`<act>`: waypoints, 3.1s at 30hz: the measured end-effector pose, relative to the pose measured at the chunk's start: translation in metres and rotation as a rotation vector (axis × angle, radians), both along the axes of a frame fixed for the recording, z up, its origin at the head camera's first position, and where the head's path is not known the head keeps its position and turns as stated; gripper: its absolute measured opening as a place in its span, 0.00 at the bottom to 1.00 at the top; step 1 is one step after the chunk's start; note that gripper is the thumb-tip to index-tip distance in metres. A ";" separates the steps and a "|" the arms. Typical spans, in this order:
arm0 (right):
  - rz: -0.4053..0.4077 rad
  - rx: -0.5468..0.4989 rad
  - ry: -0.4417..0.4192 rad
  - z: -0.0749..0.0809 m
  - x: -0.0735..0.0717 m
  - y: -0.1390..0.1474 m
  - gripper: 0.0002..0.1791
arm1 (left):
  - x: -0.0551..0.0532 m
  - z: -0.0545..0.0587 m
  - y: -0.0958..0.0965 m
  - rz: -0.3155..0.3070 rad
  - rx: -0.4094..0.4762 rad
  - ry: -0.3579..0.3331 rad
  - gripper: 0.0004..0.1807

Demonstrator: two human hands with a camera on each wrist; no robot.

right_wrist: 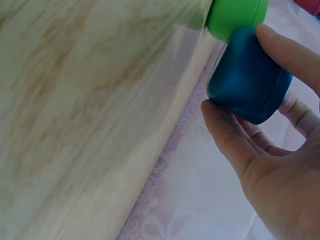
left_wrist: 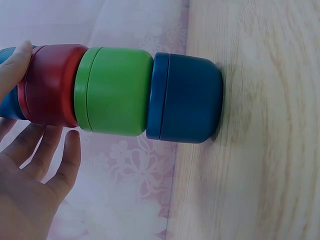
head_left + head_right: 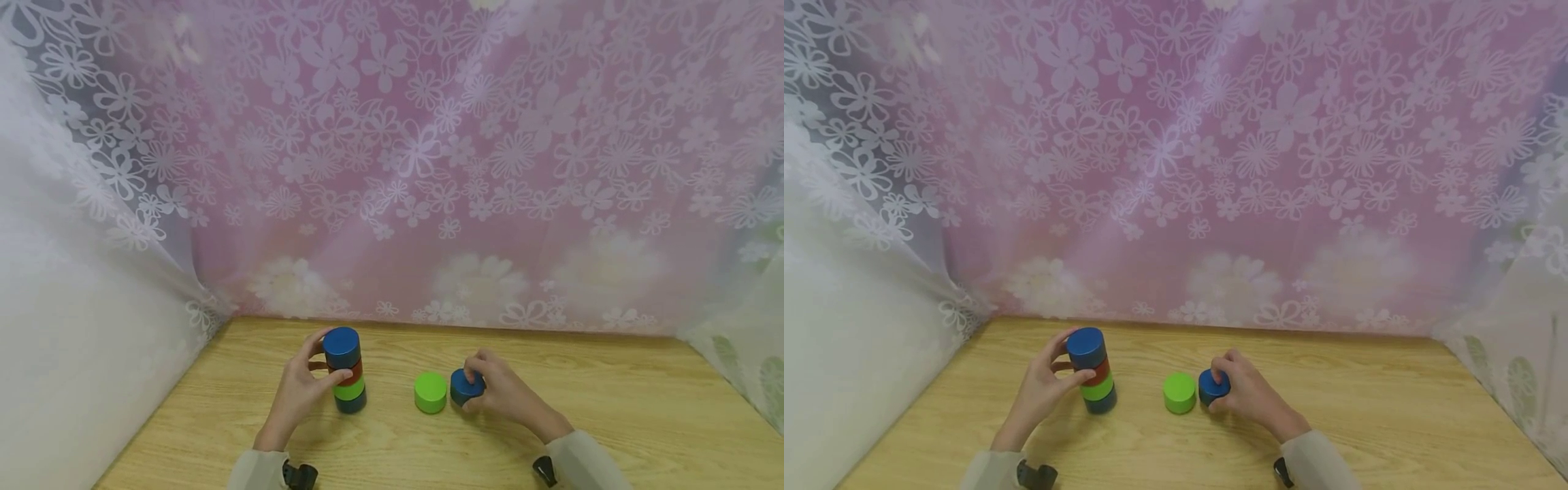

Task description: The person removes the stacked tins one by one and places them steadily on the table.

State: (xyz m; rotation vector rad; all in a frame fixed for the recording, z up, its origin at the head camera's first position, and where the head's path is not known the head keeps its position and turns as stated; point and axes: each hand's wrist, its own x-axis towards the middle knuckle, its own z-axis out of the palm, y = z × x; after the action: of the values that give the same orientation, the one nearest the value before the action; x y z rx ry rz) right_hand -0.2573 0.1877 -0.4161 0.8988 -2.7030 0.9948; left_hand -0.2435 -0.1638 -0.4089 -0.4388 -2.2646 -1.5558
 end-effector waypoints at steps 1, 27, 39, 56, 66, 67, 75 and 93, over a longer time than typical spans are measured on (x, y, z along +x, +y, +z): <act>0.005 0.002 -0.003 -0.001 0.000 0.000 0.30 | 0.000 0.000 0.000 0.000 -0.001 0.001 0.39; 0.068 0.006 -0.110 -0.002 0.003 0.003 0.20 | 0.000 -0.001 0.000 0.003 -0.011 0.005 0.39; 0.003 -0.075 -0.096 0.018 -0.001 -0.003 0.17 | 0.000 0.000 0.001 0.006 -0.006 -0.019 0.40; -0.011 -0.197 0.099 0.036 -0.003 -0.042 0.18 | -0.002 -0.009 -0.004 -0.070 -0.036 -0.092 0.40; 0.046 -0.284 0.096 0.040 -0.003 -0.067 0.18 | -0.002 -0.010 -0.005 -0.095 -0.088 -0.105 0.38; 0.049 -0.285 0.094 0.040 -0.003 -0.069 0.18 | -0.002 -0.011 -0.005 -0.100 -0.095 -0.111 0.39; 0.089 -0.326 0.064 0.041 -0.005 -0.093 0.17 | -0.003 -0.011 -0.005 -0.092 -0.104 -0.127 0.38; 0.165 -0.493 0.019 0.039 -0.002 -0.146 0.24 | -0.003 -0.017 -0.008 -0.049 -0.112 -0.157 0.35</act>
State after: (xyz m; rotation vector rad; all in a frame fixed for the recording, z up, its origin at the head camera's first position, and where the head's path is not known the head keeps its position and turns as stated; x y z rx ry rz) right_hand -0.2590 0.0413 -0.3771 1.0214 -2.2254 1.5780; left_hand -0.2467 -0.1720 -0.4260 -0.4186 -2.4863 -1.5418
